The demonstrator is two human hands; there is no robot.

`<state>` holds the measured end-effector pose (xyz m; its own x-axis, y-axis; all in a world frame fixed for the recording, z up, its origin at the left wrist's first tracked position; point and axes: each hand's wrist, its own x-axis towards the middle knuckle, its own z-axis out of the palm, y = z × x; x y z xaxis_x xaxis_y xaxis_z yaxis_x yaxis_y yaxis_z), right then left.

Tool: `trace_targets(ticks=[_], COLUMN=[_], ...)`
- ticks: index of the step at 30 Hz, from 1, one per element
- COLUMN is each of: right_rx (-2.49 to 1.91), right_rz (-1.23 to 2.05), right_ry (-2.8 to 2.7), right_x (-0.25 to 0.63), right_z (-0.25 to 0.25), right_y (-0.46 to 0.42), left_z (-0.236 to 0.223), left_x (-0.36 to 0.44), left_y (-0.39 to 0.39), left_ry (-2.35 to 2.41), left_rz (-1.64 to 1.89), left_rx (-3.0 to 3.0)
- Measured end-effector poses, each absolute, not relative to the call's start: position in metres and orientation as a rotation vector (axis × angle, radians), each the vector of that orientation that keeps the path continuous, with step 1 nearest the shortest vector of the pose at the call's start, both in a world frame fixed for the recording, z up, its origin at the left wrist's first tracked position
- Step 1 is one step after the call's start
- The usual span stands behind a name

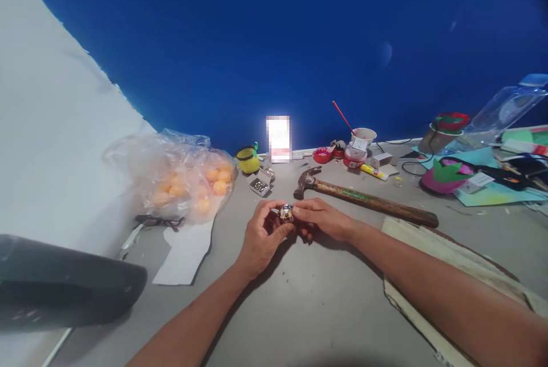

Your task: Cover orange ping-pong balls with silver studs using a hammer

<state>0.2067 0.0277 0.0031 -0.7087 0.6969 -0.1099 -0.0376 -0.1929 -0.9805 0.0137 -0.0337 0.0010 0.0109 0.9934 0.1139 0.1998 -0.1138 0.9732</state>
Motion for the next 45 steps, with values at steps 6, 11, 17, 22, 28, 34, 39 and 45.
trace_targets(ticks=[6,11,17,22,28,34,39,45], right_rx=[-0.758,-0.757,-0.770,-0.818,-0.863,-0.816,-0.893,-1.014], right_rz=[1.915,1.932,1.938,1.908,1.854,1.835,1.615,1.245], right_ry=[-1.558,-1.536,-1.530,-1.559,-1.628,-1.695,-1.747,-1.894], right_x=[0.206,0.206,0.207,0.205,0.205,0.208,0.202,0.198], right_z=[-0.001,-0.006,-0.004,-0.001,0.001,0.004,0.000,-0.001], right_y=[0.029,0.032,0.034,0.032,0.030,0.030,0.025,0.020], left_z=[-0.002,-0.002,-0.005,-0.004,-0.003,0.000,-0.002,-0.002], left_x=[0.012,0.011,0.010,0.011,0.010,0.012,0.011,0.009], left_y=[-0.032,-0.031,-0.026,-0.027,-0.026,-0.027,-0.028,-0.026], left_ry=[1.268,1.230,1.018,0.947,0.929,0.948,0.998,0.998], left_rz=[1.215,1.225,1.210,1.203,1.191,1.187,1.188,1.176], left_rx=[1.567,1.574,1.140,1.041,0.985,1.055,1.017,1.010])
